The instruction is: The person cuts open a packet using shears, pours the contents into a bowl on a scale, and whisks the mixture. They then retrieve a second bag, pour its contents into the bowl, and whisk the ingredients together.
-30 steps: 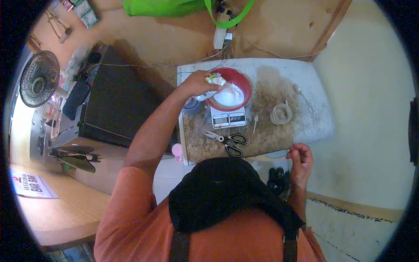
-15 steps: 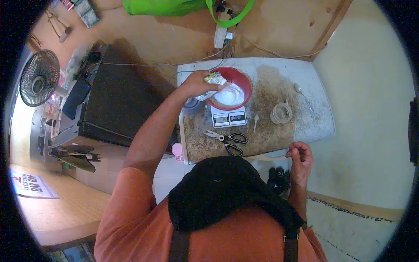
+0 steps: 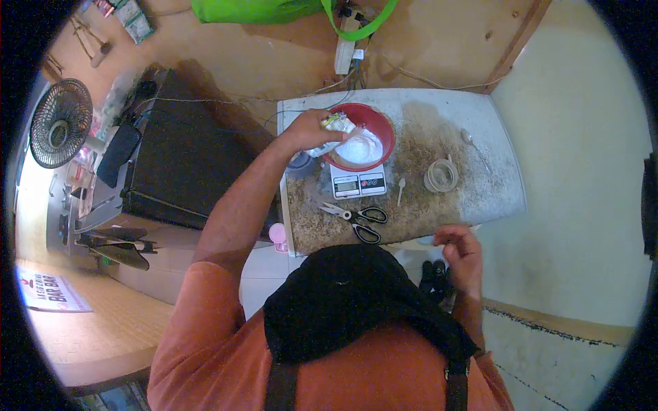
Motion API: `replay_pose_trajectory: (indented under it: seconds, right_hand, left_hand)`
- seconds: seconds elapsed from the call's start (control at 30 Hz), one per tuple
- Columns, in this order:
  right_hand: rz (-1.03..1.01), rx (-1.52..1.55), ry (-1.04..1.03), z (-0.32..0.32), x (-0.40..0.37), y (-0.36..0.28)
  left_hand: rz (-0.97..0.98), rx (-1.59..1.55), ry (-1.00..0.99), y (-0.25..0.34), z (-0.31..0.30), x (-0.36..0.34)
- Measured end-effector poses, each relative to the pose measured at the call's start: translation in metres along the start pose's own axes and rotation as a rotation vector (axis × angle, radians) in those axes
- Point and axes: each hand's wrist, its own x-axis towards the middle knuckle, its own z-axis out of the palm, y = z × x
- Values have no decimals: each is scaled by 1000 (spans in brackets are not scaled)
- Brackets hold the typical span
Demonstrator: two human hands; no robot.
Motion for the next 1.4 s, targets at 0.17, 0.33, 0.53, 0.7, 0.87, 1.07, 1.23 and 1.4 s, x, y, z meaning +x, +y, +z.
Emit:
replay_pose_trajectory:
  seconds: [0.17,0.33,0.53,0.7,0.87,1.07,1.23,1.4]
  right_hand:
    - [-240,163,-982,81,21,-79]
    - [62,-399,-1119,102,54,-8]
    - [-99,-1078,-531,42,58,44]
    - [194,-835,-390,12,22,70]
    - [138,-833,-294,-2,-2,98]
    - [125,-740,-186,-5,-6,90]
    - [143,-752,-172,-4,-9,86]
    - [135,-706,-187,-3,-8,80]
  left_hand:
    - [13,-125,-9,-12,11,11]
    - [16,-132,7,3,6,5]
    - [3,-44,28,15,-5,-7]
    - [-57,77,-45,28,-11,-8]
    - [-66,103,-121,27,-9,0]
    - [-102,243,-202,39,-9,3]
    - [-159,301,-220,31,-6,10]
    - [-55,335,-193,28,-3,12]
